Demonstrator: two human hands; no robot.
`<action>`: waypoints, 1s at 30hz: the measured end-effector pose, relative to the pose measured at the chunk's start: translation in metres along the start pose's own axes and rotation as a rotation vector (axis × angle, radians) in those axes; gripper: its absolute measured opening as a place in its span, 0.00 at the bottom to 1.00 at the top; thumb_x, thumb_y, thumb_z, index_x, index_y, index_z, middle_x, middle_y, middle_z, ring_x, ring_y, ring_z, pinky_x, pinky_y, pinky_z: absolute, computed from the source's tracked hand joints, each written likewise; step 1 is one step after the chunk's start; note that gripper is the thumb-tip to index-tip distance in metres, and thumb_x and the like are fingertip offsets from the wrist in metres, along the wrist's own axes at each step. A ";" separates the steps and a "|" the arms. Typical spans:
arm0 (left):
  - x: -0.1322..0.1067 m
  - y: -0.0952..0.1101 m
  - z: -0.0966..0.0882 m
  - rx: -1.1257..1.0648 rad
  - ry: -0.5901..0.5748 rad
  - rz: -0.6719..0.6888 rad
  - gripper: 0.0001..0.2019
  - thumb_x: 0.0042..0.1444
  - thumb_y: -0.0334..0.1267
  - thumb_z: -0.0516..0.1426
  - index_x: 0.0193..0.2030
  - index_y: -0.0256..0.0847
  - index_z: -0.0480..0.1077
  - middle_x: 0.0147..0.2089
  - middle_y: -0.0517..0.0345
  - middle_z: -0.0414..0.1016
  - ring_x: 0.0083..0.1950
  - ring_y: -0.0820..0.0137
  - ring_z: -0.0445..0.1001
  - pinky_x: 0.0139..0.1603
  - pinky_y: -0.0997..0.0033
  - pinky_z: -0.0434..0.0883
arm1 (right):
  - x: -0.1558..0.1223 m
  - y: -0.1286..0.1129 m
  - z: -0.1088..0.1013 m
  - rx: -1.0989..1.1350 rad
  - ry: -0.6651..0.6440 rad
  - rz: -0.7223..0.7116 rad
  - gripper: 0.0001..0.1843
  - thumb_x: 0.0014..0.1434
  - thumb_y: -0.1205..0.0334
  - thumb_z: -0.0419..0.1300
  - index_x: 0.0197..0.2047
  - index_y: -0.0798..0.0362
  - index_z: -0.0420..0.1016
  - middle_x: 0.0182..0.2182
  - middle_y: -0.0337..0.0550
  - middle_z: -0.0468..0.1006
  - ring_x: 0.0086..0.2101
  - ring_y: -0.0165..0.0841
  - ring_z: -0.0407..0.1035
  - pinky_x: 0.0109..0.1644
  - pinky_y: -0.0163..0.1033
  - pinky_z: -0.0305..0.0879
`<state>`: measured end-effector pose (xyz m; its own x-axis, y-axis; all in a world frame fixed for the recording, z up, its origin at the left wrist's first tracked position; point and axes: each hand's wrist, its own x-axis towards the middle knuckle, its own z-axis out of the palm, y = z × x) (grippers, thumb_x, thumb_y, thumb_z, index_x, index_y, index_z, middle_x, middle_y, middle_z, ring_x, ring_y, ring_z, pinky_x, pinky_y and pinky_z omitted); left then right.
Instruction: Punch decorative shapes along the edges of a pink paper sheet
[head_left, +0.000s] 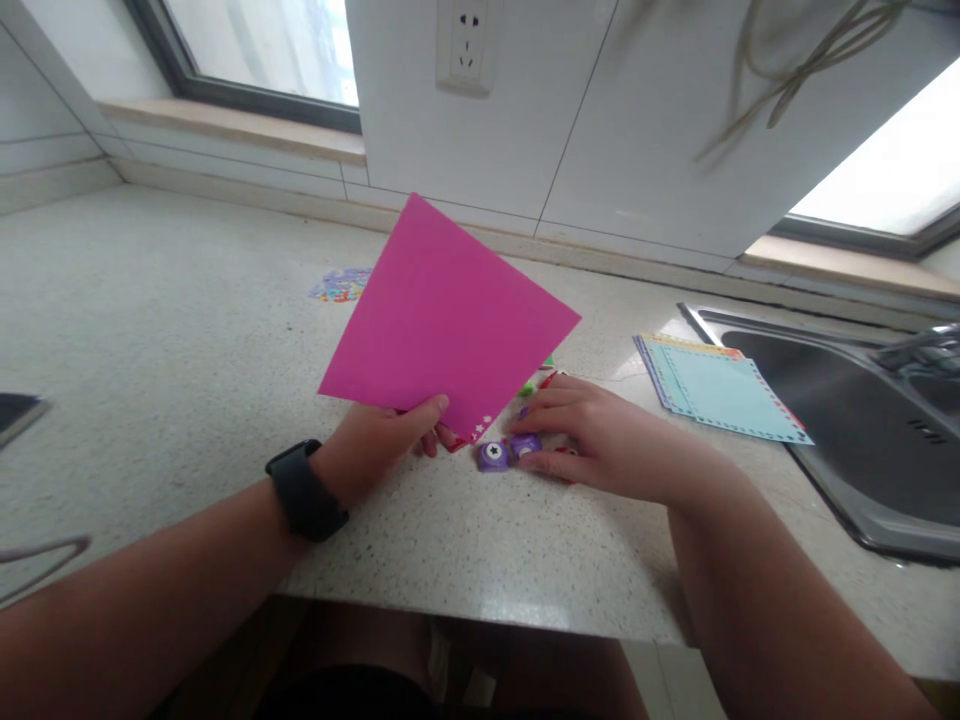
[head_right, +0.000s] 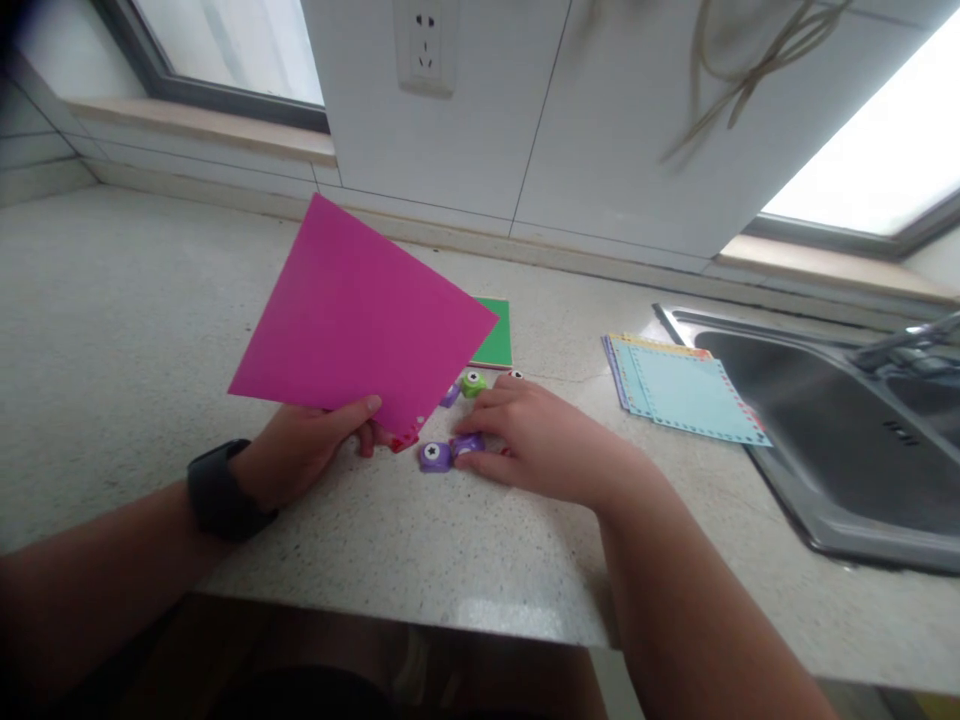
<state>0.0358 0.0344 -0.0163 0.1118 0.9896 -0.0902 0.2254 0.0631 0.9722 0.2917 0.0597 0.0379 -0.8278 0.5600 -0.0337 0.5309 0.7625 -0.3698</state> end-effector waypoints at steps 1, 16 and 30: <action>0.000 -0.001 0.000 0.014 0.006 -0.003 0.24 0.58 0.47 0.56 0.12 0.44 0.66 0.22 0.53 0.78 0.26 0.67 0.74 0.31 0.66 0.71 | 0.000 0.000 0.000 0.000 -0.005 -0.001 0.14 0.68 0.53 0.60 0.51 0.49 0.81 0.42 0.46 0.83 0.47 0.42 0.72 0.55 0.49 0.64; 0.003 -0.008 0.000 -0.093 -0.010 0.079 0.16 0.54 0.41 0.61 0.19 0.41 0.65 0.15 0.64 0.64 0.17 0.76 0.61 0.18 0.75 0.59 | 0.003 -0.003 -0.001 0.090 0.018 0.099 0.10 0.66 0.58 0.63 0.49 0.49 0.82 0.38 0.43 0.83 0.38 0.35 0.75 0.43 0.40 0.66; 0.006 -0.011 0.000 -0.118 0.025 0.067 0.19 0.58 0.43 0.60 0.18 0.39 0.67 0.15 0.61 0.66 0.17 0.76 0.63 0.18 0.75 0.58 | 0.004 0.010 0.005 0.217 0.112 0.116 0.12 0.68 0.53 0.61 0.48 0.47 0.85 0.41 0.44 0.84 0.39 0.34 0.76 0.46 0.42 0.70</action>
<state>0.0339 0.0399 -0.0275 0.0983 0.9949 -0.0206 0.1026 0.0105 0.9947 0.2929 0.0676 0.0299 -0.7321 0.6811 0.0108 0.5599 0.6107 -0.5599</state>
